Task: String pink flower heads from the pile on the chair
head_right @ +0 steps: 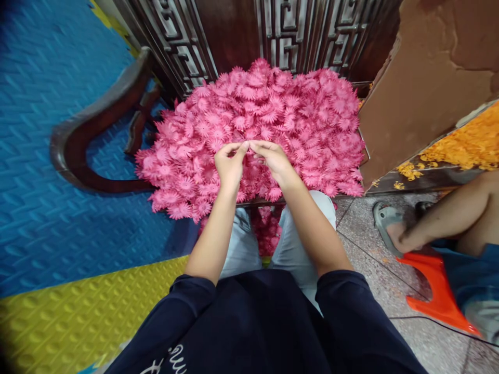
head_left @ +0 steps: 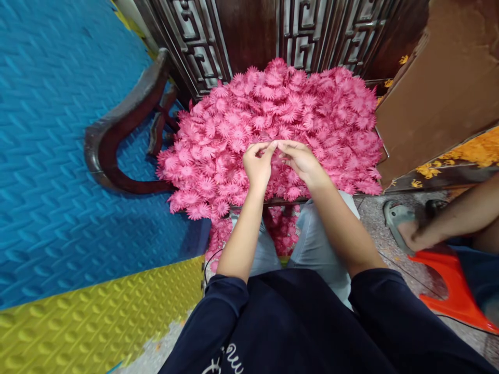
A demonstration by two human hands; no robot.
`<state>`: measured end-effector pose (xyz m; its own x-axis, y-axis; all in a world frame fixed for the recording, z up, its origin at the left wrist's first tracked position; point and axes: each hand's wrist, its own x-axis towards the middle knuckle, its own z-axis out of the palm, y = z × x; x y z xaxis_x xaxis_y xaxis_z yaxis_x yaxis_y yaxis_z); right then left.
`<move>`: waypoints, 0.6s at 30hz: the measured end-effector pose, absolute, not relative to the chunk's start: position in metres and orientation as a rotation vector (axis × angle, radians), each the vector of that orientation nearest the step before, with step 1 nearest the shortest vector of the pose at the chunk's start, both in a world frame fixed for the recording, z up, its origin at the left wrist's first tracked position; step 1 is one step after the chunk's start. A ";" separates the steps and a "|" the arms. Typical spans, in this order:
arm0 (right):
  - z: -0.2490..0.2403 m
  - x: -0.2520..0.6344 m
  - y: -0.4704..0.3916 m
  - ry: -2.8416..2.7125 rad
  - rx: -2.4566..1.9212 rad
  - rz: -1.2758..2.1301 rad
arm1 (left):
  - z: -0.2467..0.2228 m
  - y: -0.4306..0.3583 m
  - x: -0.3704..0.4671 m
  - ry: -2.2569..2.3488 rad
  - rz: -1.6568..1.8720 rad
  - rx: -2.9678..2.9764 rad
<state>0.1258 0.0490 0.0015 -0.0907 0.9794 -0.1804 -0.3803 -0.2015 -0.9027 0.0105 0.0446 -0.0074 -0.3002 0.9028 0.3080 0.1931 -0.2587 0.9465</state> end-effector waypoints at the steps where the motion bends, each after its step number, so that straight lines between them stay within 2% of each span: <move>1: 0.001 0.126 0.049 -0.826 -1.015 1.569 | -0.009 0.045 0.010 1.420 1.601 1.380; 11: -0.002 0.127 0.050 -0.828 -0.972 1.629 | -0.006 0.036 0.014 1.532 1.592 1.527; 18: -0.005 0.126 0.050 -0.815 -1.005 1.607 | -0.010 0.032 0.017 1.485 1.556 1.285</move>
